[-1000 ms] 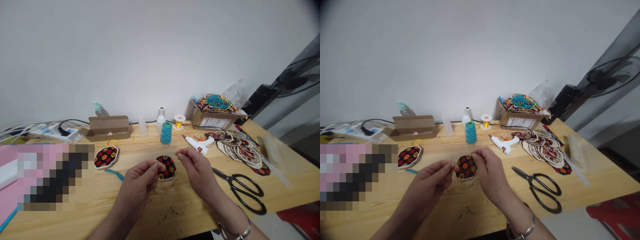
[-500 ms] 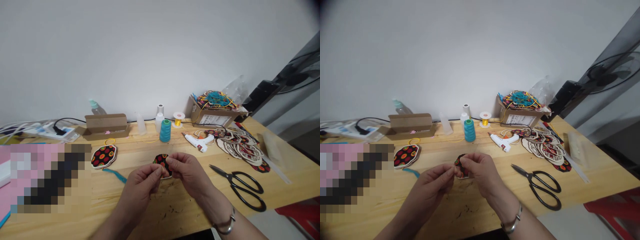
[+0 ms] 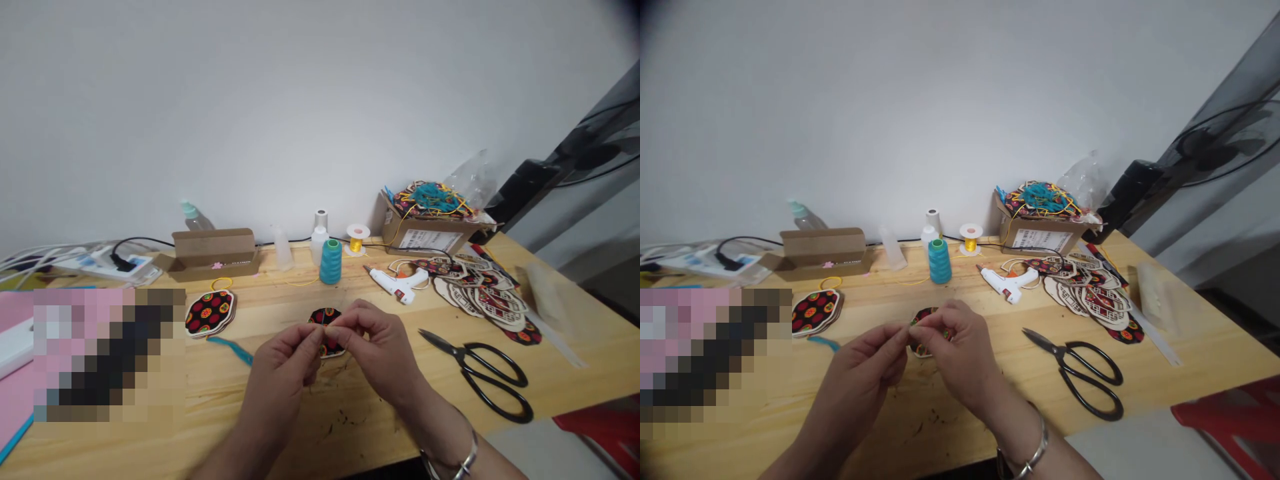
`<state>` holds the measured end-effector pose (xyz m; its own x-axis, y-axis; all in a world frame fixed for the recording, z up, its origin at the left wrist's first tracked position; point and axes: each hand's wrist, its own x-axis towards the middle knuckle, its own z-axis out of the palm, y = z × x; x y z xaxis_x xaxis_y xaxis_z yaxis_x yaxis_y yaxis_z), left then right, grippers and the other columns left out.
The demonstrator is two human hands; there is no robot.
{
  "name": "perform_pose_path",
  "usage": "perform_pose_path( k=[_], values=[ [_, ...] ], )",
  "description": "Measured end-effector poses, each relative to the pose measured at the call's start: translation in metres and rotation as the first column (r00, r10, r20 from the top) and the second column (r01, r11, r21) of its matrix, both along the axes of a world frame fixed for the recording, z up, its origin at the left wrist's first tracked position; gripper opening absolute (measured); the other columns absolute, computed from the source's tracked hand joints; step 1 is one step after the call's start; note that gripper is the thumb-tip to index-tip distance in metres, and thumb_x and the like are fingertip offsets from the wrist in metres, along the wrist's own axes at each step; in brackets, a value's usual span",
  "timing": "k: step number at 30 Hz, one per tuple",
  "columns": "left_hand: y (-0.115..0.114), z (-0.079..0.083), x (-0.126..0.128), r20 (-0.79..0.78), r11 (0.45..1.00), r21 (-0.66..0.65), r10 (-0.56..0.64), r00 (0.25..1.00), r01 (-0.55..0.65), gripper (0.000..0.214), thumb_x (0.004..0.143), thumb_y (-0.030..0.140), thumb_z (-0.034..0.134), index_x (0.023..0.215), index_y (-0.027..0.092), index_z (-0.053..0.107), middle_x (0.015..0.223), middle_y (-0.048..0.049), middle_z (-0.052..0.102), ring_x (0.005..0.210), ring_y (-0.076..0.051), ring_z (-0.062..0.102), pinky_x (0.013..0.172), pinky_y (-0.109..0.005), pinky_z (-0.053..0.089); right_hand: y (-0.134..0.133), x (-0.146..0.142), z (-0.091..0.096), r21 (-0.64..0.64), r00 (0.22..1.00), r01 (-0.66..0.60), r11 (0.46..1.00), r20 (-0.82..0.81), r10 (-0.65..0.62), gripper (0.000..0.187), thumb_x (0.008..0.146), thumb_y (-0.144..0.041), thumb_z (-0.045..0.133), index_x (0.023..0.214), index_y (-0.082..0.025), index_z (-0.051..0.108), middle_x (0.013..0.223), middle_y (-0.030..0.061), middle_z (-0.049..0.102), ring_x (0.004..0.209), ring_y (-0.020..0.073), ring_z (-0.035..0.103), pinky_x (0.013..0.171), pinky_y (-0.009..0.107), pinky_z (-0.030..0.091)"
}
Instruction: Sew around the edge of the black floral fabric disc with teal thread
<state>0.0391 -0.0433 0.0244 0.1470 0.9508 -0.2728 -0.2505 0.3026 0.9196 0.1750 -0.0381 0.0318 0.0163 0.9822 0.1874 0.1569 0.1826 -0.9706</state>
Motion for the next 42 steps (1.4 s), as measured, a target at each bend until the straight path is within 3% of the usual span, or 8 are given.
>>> perform_pose_path(
  k=[6,14,21,25,29,33,38,42],
  values=[
    [-0.002,0.004,0.001,-0.086,0.999,0.024,-0.029,0.996,0.032,0.021,0.073,0.033,0.063,0.077,0.013,0.069,0.045,0.0066,0.036,0.044,-0.006,0.025,0.042,-0.021,0.018,0.001,0.001,0.001,-0.054,0.997,-0.01,0.998,-0.079,0.006,0.01,0.07,-0.015,0.065,0.06,-0.017,0.066,0.061,-0.0009,0.056,0.062,0.0118,0.055,0.058,0.024,0.045],
    [-0.006,0.011,0.004,-0.166,0.999,0.044,-0.008,0.986,0.016,0.022,0.074,0.032,0.061,0.062,0.014,0.066,0.043,0.0068,0.032,0.043,-0.006,0.023,0.042,-0.022,0.015,0.0,-0.001,0.001,-0.111,0.989,-0.044,0.993,-0.148,0.027,0.013,0.072,-0.017,0.063,0.059,-0.017,0.064,0.057,-0.0012,0.055,0.058,0.0119,0.055,0.059,0.026,0.046],
    [-0.008,0.011,0.004,-0.221,0.998,0.05,-0.018,0.975,0.03,0.024,0.076,0.034,0.059,0.061,0.015,0.063,0.043,0.0068,0.032,0.044,-0.007,0.024,0.043,-0.022,0.018,-0.001,-0.004,0.004,-0.149,0.973,-0.058,0.987,-0.232,0.022,0.013,0.072,-0.018,0.063,0.059,-0.016,0.063,0.055,-0.0016,0.055,0.055,0.0114,0.055,0.057,0.026,0.045],
    [-0.006,0.01,0.002,-0.23,0.996,0.072,-0.032,0.973,0.05,0.023,0.077,0.033,0.058,0.063,0.016,0.061,0.052,0.0045,0.045,0.047,-0.007,0.029,0.044,-0.021,0.022,0.001,-0.003,0.005,-0.187,0.973,-0.039,0.982,-0.232,-0.006,0.009,0.069,-0.02,0.065,0.061,-0.015,0.066,0.059,-0.0005,0.059,0.058,0.0108,0.054,0.057,0.024,0.044],
    [-0.004,0.007,-0.001,-0.249,0.994,0.081,-0.052,0.967,0.074,0.023,0.078,0.033,0.057,0.064,0.016,0.06,0.054,0.0043,0.047,0.048,-0.007,0.032,0.046,-0.02,0.024,0.002,0.001,0.0,-0.323,0.93,-0.151,0.934,-0.367,0.024,0.015,0.064,-0.026,0.07,0.075,-0.015,0.07,0.067,0.0011,0.066,0.063,0.0116,0.057,0.064,0.026,0.045],
    [-0.003,0.005,-0.001,-0.253,0.993,0.081,-0.066,0.965,0.089,0.023,0.078,0.034,0.057,0.064,0.016,0.06,0.053,0.0047,0.046,0.047,-0.007,0.032,0.045,-0.02,0.024,0.002,0.003,-0.005,-0.352,0.903,-0.217,0.91,-0.427,0.05,0.022,0.061,-0.028,0.073,0.078,-0.016,0.072,0.073,0.0031,0.068,0.068,0.0127,0.058,0.069,0.027,0.044],
    [-0.003,0.007,0.001,-0.332,0.99,0.095,-0.069,0.941,0.106,0.023,0.076,0.032,0.059,0.061,0.016,0.063,0.051,0.0039,0.048,0.047,-0.008,0.034,0.045,-0.02,0.025,0.002,0.001,-0.005,-0.314,0.879,-0.219,0.924,-0.474,0.047,0.012,0.06,-0.024,0.072,0.067,-0.014,0.07,0.062,0.0009,0.064,0.061,0.0115,0.055,0.064,0.026,0.042],
    [-0.003,0.011,0.001,-0.343,0.986,0.123,-0.061,0.937,0.11,0.016,0.075,0.03,0.06,0.072,0.018,0.07,0.054,0.0032,0.054,0.049,-0.009,0.04,0.047,-0.02,0.031,0.003,0.002,-0.003,-0.305,0.86,-0.189,0.934,-0.509,0.008,0.009,0.059,-0.019,0.073,0.058,-0.015,0.065,0.055,-0.0028,0.06,0.055,0.0083,0.052,0.059,0.022,0.041]
  ],
)
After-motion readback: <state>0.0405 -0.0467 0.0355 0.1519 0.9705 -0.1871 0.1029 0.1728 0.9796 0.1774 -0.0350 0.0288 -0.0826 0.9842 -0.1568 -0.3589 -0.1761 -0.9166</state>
